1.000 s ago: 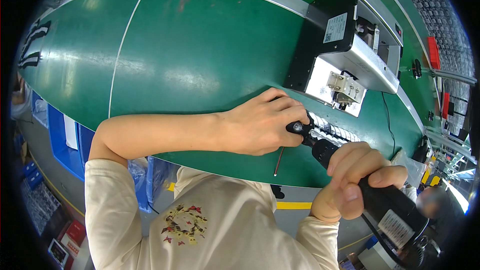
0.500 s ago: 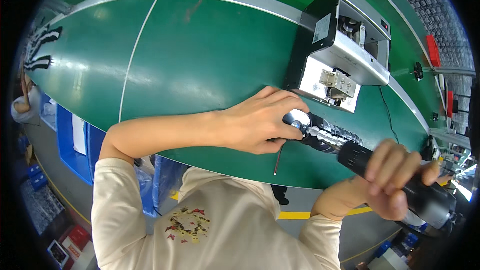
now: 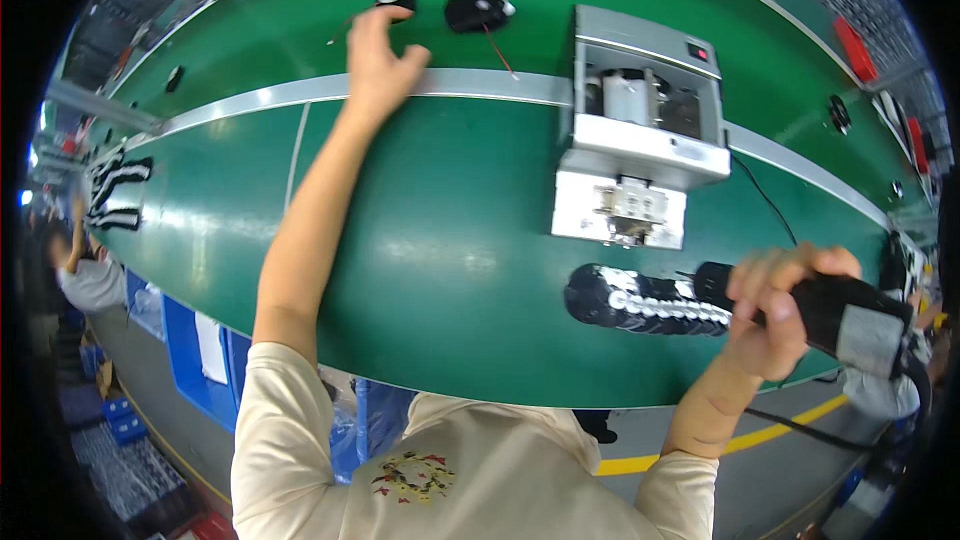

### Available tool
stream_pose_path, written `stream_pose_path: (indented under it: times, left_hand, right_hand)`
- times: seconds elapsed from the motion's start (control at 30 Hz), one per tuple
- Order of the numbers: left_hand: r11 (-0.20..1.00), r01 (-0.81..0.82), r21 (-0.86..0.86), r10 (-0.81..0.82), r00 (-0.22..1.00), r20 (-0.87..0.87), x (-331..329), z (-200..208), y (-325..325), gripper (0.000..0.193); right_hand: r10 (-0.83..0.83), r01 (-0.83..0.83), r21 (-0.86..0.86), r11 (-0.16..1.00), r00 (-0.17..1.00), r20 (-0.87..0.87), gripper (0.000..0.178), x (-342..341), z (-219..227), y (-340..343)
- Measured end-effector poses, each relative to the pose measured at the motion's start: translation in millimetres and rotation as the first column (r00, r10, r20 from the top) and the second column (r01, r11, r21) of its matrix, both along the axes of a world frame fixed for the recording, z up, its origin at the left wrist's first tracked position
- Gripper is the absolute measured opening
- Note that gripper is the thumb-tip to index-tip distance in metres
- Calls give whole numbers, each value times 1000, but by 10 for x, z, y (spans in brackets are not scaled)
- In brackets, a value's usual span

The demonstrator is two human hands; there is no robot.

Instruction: The person assembles LED strips by picking up a circular LED component, inserting wires into it, and securing them with an electric screwdriver.

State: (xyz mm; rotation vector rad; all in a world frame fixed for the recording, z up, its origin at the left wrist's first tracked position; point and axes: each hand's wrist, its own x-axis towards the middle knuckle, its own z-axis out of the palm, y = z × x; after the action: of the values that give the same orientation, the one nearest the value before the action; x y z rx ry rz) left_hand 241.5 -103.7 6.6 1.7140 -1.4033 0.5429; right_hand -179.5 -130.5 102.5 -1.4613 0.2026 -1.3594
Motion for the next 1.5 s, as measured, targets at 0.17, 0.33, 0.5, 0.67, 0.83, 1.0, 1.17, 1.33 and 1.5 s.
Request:
stream_pose_path:
  times: [0.17,0.33,0.5,0.67,0.83,1.0,1.17,1.33,1.5]
  left_hand:
    - [900,-385,204,386,922,39,408,-143,-373,50]
    - [840,-340,423,381,925,-14,301,-73,-579,47]
    - [876,-332,350,366,930,-35,299,-8,-509,42]
    - [983,-10,184,99,872,-480,-10,337,-2,31]
    - [902,321,289,-109,818,-565,-546,259,824,33]
    - [806,379,454,-174,886,-430,-1043,252,1102,22]
    - [712,578,398,-436,809,-394,-1022,557,1194,19]
    - [546,632,550,-395,773,-497,-1168,569,1246,22]
    - [531,764,366,-604,644,-470,-1880,464,1250,18]
  right_hand:
    - [-20,22,76,997,999,-27,41,151,-169,59]
    - [86,-79,81,994,992,-91,38,137,-394,60]
    - [91,-86,107,990,995,-45,38,87,-330,81]
    - [171,-167,-63,984,984,51,43,-178,287,-53]
    - [304,-343,21,939,858,414,33,-5,733,-442]
    - [-72,30,166,986,964,254,31,495,634,-776]
    - [-11,-4,52,999,962,274,31,357,647,-684]
    - [90,-111,46,993,938,335,31,-78,651,-481]
    - [142,-133,-59,989,971,191,39,-315,459,-212]
